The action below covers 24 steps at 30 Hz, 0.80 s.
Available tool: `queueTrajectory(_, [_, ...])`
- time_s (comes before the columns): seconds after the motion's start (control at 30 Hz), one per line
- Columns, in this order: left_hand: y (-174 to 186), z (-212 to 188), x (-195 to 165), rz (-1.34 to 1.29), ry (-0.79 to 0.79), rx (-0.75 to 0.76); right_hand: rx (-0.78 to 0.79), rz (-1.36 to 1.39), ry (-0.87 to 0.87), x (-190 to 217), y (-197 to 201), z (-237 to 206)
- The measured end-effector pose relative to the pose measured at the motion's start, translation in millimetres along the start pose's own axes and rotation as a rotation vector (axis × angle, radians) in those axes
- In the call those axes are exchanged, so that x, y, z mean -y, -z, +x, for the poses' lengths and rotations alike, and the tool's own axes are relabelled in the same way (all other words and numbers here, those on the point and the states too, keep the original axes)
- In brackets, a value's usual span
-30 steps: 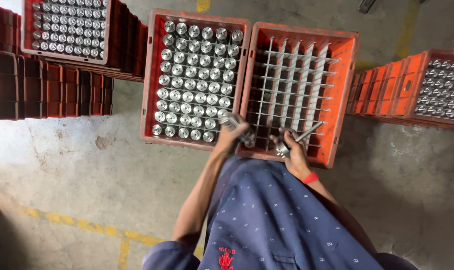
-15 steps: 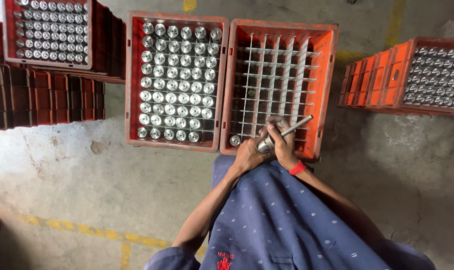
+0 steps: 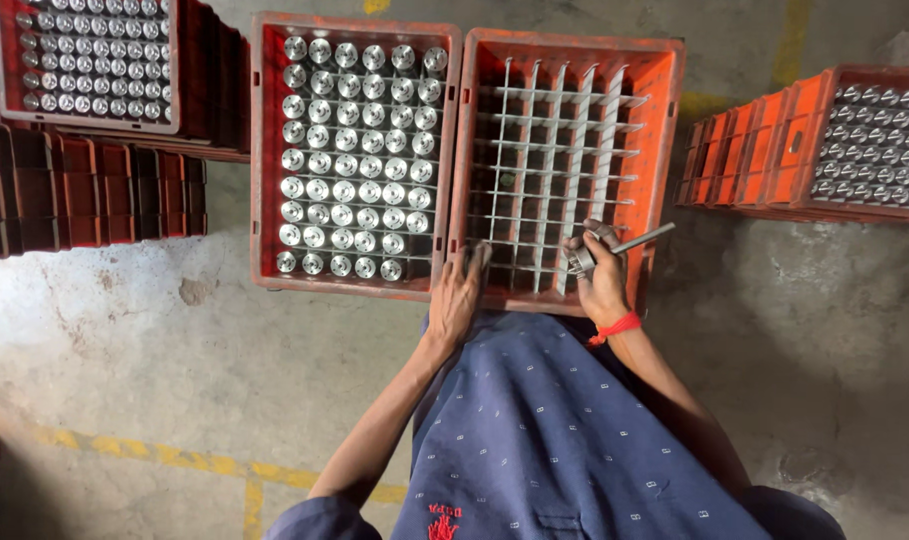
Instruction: The person transfers small, silver, bulbous metal parts from one orange crate to another using a metal tool. They pick up each part individually and place it into a grid within the second crate. The person then lifts the filled crate and places it on a stack of other crates.
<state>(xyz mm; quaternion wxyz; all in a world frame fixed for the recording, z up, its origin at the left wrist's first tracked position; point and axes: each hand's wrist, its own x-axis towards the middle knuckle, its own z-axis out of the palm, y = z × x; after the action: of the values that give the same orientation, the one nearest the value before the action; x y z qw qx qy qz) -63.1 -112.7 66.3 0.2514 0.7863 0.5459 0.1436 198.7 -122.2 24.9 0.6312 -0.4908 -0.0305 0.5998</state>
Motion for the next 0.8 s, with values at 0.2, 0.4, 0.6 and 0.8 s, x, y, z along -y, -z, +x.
queueTrajectory(0.2, [1, -3, 27, -0.070, -0.012, -0.036, -0.007, 0.012, -0.010, -19, 1, -16])
queueTrajectory(0.4, [38, 30, 83, 0.164, 0.149, -0.284, -0.019, -0.029, -0.009, -28, -2, -30])
queueTrajectory(0.6, [57, 62, 96, 0.070, 0.069, -0.118, 0.032, -0.071, 0.035, -42, -3, -28])
queueTrajectory(0.8, [113, 43, 84, -0.487, -0.148, -0.381, 0.024, -0.139, 0.003, -37, 6, -39])
